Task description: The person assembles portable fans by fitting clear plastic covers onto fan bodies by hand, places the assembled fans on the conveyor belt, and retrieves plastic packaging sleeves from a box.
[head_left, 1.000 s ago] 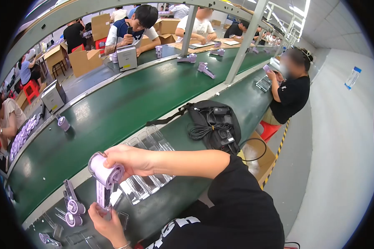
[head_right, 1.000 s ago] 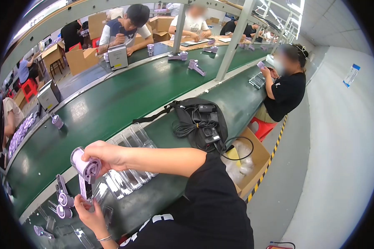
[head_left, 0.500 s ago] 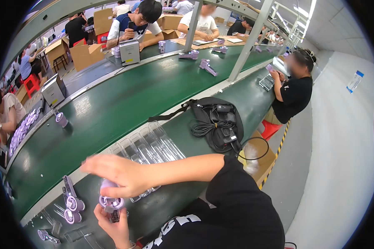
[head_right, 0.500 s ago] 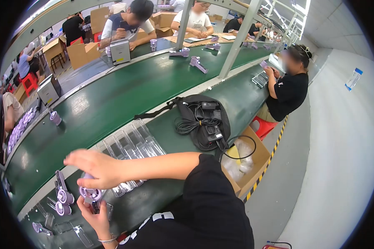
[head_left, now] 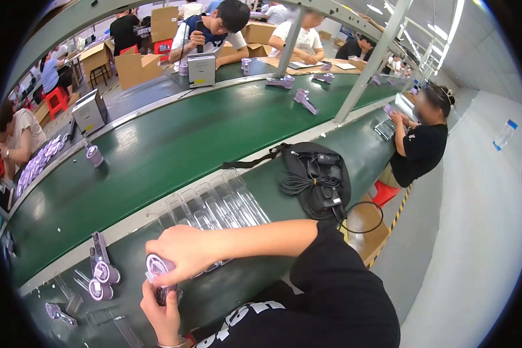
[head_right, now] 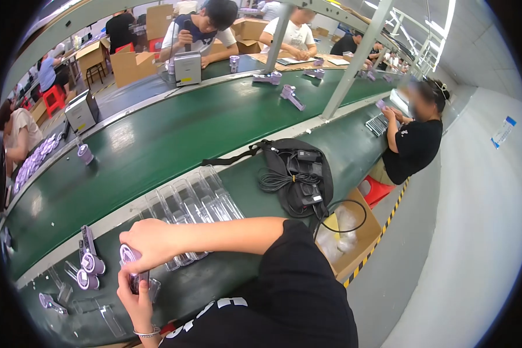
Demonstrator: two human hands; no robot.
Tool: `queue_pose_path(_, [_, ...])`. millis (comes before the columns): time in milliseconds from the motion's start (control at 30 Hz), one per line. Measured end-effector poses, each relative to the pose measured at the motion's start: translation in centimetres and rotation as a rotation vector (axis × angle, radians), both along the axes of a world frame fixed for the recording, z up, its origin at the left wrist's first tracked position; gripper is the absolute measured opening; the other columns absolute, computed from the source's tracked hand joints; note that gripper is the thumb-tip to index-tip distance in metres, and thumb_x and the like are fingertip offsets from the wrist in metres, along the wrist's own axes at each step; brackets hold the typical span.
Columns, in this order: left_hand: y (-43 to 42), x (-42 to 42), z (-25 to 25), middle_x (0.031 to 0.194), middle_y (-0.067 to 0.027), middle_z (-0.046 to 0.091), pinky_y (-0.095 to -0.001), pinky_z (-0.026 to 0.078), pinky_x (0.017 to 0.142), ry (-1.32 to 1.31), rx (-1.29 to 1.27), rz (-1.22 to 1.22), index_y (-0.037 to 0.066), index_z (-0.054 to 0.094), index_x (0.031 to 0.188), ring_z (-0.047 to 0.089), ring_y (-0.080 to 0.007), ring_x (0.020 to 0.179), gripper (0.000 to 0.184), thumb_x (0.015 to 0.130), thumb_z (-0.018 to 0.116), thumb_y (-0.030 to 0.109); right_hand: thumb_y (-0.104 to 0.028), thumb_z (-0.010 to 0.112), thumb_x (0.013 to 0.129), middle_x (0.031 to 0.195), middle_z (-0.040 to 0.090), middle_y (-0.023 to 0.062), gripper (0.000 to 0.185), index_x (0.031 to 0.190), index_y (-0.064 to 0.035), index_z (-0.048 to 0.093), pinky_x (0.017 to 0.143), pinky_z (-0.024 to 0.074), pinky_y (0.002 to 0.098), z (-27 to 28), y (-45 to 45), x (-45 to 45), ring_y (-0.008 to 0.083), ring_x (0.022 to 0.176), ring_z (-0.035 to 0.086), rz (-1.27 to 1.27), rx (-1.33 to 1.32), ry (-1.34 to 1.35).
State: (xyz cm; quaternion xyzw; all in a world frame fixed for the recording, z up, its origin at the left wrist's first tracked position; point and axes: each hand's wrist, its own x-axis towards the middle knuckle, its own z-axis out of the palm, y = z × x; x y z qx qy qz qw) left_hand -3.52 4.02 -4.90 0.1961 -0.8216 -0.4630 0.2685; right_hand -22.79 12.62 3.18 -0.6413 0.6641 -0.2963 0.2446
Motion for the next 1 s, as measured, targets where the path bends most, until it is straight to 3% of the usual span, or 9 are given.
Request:
queue_pose_path(33, [0.1, 0.1, 0.0, 0.069, -0.0146, 0.051, -0.0327, 0.041, 0.057, 0.032, 0.081, 0.028, -0.005, 0.051, 0.096, 0.048, -0.0256, 0.058, 0.047, 0.080, 0.069, 0.036, -0.042, 0.062, 0.078, 0.082, 0.064, 0.0178, 0.046, 0.096, 0.0004, 0.058, 0.067, 0.0491, 0.0424, -0.8, -0.2, 0.4, 0.0342, 0.077, 0.063, -0.089, -0.044, -0.158])
queue_pose_path(167, [0.4, -0.3, 0.6, 0.068, -0.0115, 0.055, -0.0296, 0.042, 0.055, 0.037, -0.091, -0.006, -0.006, 0.052, 0.098, 0.052, -0.0192, 0.057, 0.048, 0.077, 0.074, 0.031, -0.035, 0.062, 0.082, 0.077, 0.065, 0.0171, 0.039, 0.098, 0.0008, 0.059, 0.064, 0.0485, 0.0364, -4.0, -1.7, 0.6, 0.0304, 0.069, 0.063, -0.151, -0.383, -0.431])
queue_pose_path(233, [1.2, -0.9, 1.6, 0.066, -0.0084, 0.059, -0.0262, 0.043, 0.051, -0.023, 0.239, 0.078, -0.005, 0.053, 0.097, 0.055, -0.0138, 0.053, 0.037, 0.079, 0.072, 0.022, -0.035, 0.062, 0.082, 0.076, 0.065, 0.0170, 0.039, 0.095, 0.0010, 0.060, 0.064, 0.0487, 0.0362, -3.6, -1.6, 0.8, 0.0299, 0.069, 0.063, -0.186, -0.287, -0.398])
queue_pose_path(333, [-0.1, -1.1, 0.7, 0.063, -0.0065, 0.060, -0.0238, 0.044, 0.047, -0.025, 0.342, -0.002, -0.004, 0.053, 0.094, 0.056, -0.0106, 0.050, 0.028, 0.081, 0.068, 0.015, -0.037, 0.062, 0.083, 0.072, 0.064, 0.0172, 0.040, 0.091, 0.0016, 0.062, 0.062, 0.0487, 0.0357, -3.4, -1.8, 1.4, 0.0285, 0.066, 0.063, -0.253, -0.212, -0.364])
queue_pose_path(633, [1.4, -1.1, 2.2, 0.060, -0.0069, 0.059, -0.0267, 0.043, 0.045, -0.064, 0.274, 0.022, -0.004, 0.052, 0.093, 0.056, -0.0123, 0.047, 0.035, 0.083, 0.070, 0.024, -0.033, 0.062, 0.083, 0.075, 0.065, 0.0164, 0.034, 0.087, 0.0013, 0.064, 0.064, 0.0483, 0.0345, -3.9, -2.4, 0.5, 0.0248, 0.068, 0.064, -0.215, -0.177, -0.453])
queue_pose_path(767, [1.2, -1.2, 1.3, 0.056, -0.0078, 0.056, -0.0281, 0.041, 0.046, -0.101, 0.297, 0.059, -0.001, 0.053, 0.084, 0.055, -0.0129, 0.047, 0.020, 0.080, 0.067, 0.012, -0.031, 0.064, 0.082, 0.075, 0.065, 0.0153, 0.031, 0.088, -0.0014, 0.064, 0.069, 0.0493, 0.0334, -3.6, -1.8, 1.1, 0.0234, 0.072, 0.064, -0.280, -0.133, -0.375])
queue_pose_path(833, [0.6, -1.0, 1.5, 0.057, -0.0060, 0.055, -0.0283, 0.041, 0.048, -0.133, 0.344, -0.017, -0.002, 0.055, 0.087, 0.054, -0.0104, 0.052, 0.019, 0.082, 0.066, 0.013, -0.027, 0.063, 0.084, 0.090, 0.065, 0.0109, 0.030, 0.101, -0.0016, 0.061, 0.077, 0.0485, 0.0309, -3.9, -1.3, 0.7, 0.0173, 0.086, 0.062, -0.226, -0.085, -0.474])
queue_pose_path(900, [-0.5, -0.6, 2.0, 0.067, -0.0058, 0.059, -0.0258, 0.042, 0.048, -0.116, 0.536, -0.132, -0.002, 0.059, 0.093, 0.055, -0.0095, 0.054, 0.025, 0.090, 0.058, 0.024, -0.019, 0.059, 0.086, 0.112, 0.059, 0.0129, 0.050, 0.132, -0.0072, 0.042, 0.086, 0.0467, 0.0308, -3.9, -0.5, 0.7, 0.0170, 0.099, 0.058, -0.167, -0.079, -0.621])
queue_pose_path(1000, [-1.8, 0.2, 3.6, 0.096, -0.0094, 0.062, -0.0241, 0.049, 0.050, -0.021, 0.879, -0.205, 0.001, 0.053, 0.112, 0.061, -0.0140, 0.060, 0.042, 0.098, 0.041, 0.039, -0.036, 0.059, 0.084, 0.111, 0.061, 0.0131, 0.063, 0.136, -0.0060, 0.039, 0.086, 0.0469, 0.0295, -3.5, 0.5, 0.0, 0.0162, 0.100, 0.059, -0.151, 0.168, -0.934])
